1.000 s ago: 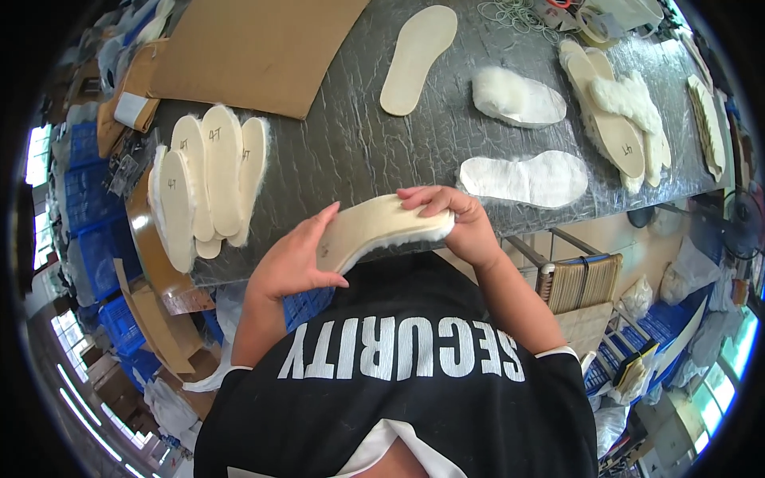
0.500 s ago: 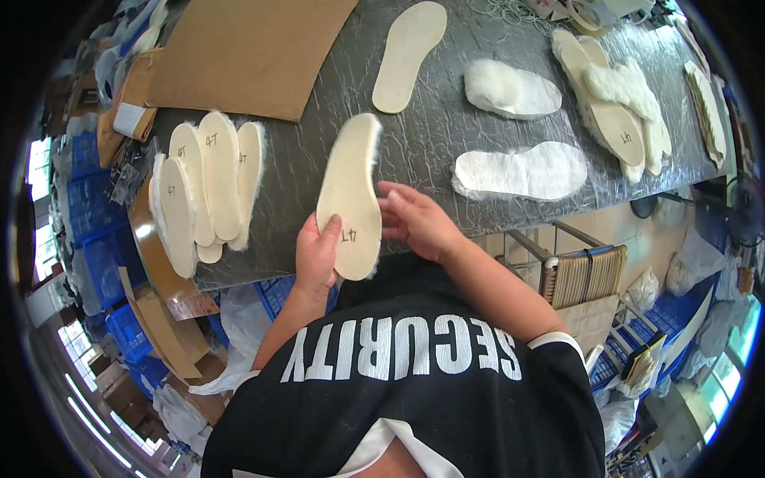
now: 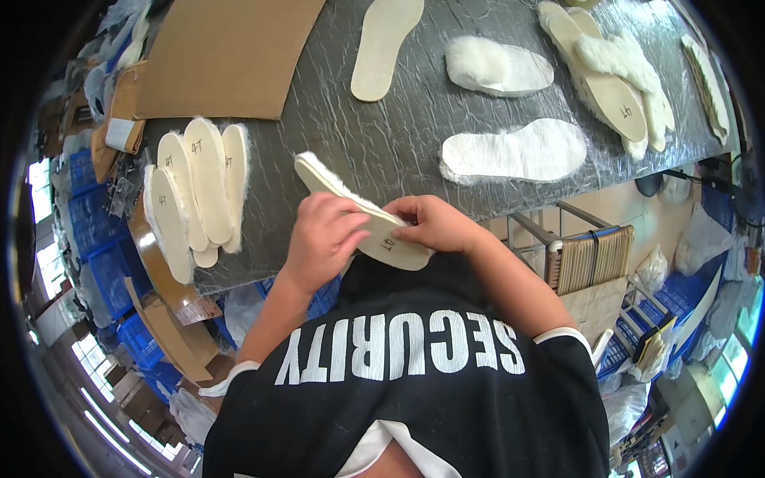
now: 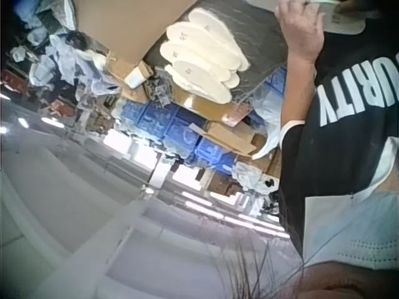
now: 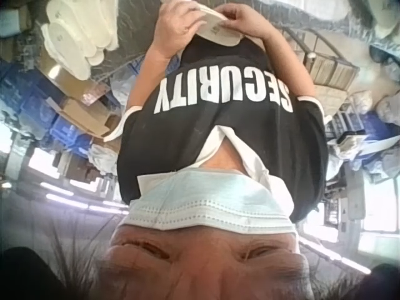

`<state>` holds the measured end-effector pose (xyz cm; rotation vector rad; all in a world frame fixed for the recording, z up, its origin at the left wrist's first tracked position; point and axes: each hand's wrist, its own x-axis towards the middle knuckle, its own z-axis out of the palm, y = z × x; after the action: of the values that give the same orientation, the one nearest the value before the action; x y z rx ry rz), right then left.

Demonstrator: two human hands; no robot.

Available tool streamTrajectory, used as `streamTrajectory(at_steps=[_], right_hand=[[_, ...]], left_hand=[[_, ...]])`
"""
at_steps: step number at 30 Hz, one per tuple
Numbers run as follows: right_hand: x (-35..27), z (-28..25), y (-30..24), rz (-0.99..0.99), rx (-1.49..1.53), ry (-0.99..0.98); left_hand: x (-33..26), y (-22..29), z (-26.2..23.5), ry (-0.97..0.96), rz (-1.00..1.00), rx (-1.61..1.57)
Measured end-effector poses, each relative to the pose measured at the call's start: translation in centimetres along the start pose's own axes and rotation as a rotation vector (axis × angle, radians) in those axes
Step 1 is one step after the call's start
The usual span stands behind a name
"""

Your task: Assembling shoe insoles by lining the bases with fuzzy material.

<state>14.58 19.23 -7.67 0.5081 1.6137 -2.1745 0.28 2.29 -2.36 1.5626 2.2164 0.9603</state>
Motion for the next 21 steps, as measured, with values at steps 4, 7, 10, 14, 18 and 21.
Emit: streamTrajectory(at_steps=[4, 7, 10, 14, 18, 21], right_hand=[[-0.4, -1.3, 1.1, -0.013, -0.004, -0.093], [0.1, -1.8, 2.0, 0.077, 0.103, -0.1], [0.4, -1.9, 1.0, 0.058, -0.099, -0.101], [0.8, -2.3, 1.6, 0.178, 0.052, -0.155], [0.6, -1.1, 1.2, 0.035, -0.278, 0.048], [1.0, -0.4, 1.4, -0.055, -0.438, 0.217]], left_hand=[[1.1, -0.1, 2.3, -0.193, 0.176, -0.093], [0.5, 0.0, 3.5, -0.189, 0.213, -0.082], [-0.3, -0.1, 4.2, -0.119, 0.263, -0.082], [-0.7, 0.0, 4.1, -0.057, 0.326, -0.07], [-0.5, 0.0, 3.9, -0.076, 0.293, -0.108], [-0.5, -0.3, 4.2, -0.16, 0.283, -0.149]])
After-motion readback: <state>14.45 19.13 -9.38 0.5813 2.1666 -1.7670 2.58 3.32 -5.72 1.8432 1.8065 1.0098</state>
